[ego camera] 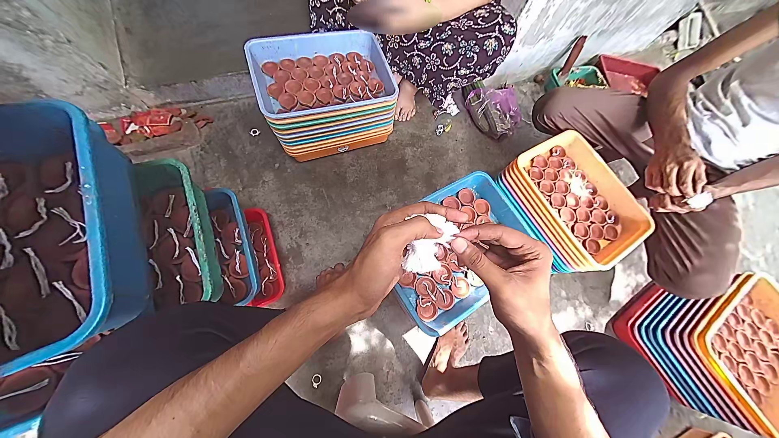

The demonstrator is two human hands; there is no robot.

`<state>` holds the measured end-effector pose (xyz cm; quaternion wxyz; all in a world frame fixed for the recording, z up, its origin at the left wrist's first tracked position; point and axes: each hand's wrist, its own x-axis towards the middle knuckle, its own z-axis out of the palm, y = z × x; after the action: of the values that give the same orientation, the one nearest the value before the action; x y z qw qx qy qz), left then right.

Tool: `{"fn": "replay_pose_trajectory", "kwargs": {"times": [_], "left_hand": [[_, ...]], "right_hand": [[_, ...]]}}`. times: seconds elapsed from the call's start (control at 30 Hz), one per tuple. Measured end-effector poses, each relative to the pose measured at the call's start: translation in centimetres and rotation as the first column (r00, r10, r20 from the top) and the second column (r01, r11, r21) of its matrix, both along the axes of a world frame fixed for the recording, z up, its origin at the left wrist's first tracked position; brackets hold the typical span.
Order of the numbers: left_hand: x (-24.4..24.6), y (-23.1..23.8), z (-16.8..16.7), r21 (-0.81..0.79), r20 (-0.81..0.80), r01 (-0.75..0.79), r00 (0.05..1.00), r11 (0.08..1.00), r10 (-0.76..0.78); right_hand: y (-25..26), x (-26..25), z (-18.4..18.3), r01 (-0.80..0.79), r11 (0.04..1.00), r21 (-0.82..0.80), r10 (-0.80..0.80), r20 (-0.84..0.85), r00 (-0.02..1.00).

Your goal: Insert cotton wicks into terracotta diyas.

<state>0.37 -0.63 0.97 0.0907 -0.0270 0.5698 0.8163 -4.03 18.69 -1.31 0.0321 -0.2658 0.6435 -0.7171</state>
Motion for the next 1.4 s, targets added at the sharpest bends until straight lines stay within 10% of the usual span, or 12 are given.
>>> {"fn": "replay_pose_trajectory", "kwargs": {"times": [1.4], "left_hand": [[0.0,-0.4,-0.1,-0.177,-0.018,-0.09,0.996,0.98,0.089]], "right_hand": [[3.7,-2.5,1.0,-0.026,0.999,0.021,0.026,-0.025,0.999]]}}
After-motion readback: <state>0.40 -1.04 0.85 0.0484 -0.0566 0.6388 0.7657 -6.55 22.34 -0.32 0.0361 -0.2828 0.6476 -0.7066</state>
